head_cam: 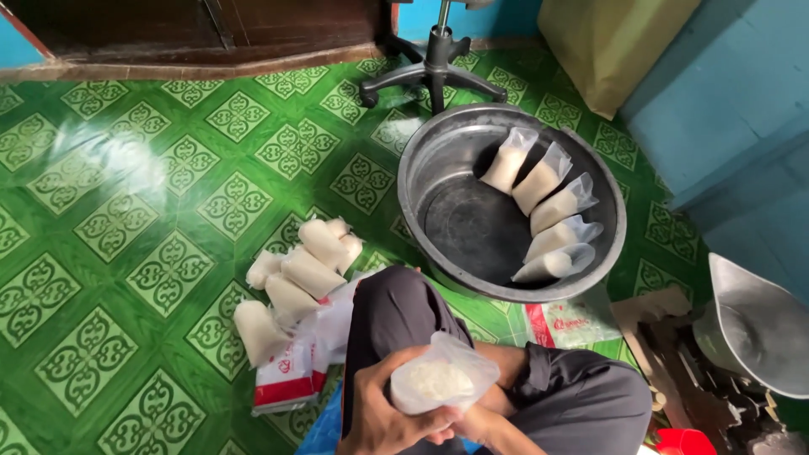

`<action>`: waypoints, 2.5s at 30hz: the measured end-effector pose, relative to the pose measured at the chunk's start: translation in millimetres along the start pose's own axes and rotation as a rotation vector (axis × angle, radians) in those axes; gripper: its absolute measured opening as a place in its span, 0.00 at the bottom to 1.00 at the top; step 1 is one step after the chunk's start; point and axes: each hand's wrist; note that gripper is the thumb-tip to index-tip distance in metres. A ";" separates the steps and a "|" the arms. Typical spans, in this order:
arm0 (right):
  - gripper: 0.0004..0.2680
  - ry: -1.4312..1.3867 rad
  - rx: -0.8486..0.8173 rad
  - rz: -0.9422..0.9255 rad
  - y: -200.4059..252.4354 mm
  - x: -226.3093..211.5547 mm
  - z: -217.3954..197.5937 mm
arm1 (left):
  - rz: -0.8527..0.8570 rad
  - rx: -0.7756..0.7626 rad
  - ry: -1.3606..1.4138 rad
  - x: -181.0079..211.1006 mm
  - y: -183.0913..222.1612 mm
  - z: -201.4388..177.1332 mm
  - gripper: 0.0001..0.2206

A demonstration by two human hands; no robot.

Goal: Tying small plastic bags filled with white powder by twisting the tops and knotting them.

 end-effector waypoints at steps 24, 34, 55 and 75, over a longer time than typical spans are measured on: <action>0.04 0.352 0.037 -0.496 -149.1 -200.1 -30.1 | -0.108 0.120 -0.106 -29.8 -19.3 -7.1 0.25; 0.28 0.571 -0.007 -0.525 -154.8 -224.1 -22.1 | -0.151 0.152 -0.209 -13.2 -32.2 -1.8 0.22; 0.23 1.113 0.058 -1.011 -169.9 -145.6 -3.3 | 0.131 0.311 -0.165 -7.2 -29.8 12.0 0.17; 0.10 1.182 -0.268 -0.849 -189.7 -147.1 -35.0 | -0.078 0.200 -0.251 9.6 -25.5 7.8 0.24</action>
Point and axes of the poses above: each hand's wrist, its own y-axis away from the middle knuckle, its own z-axis out of the palm, x = y × z, and after that the axes turned 14 degrees about x, right-handed
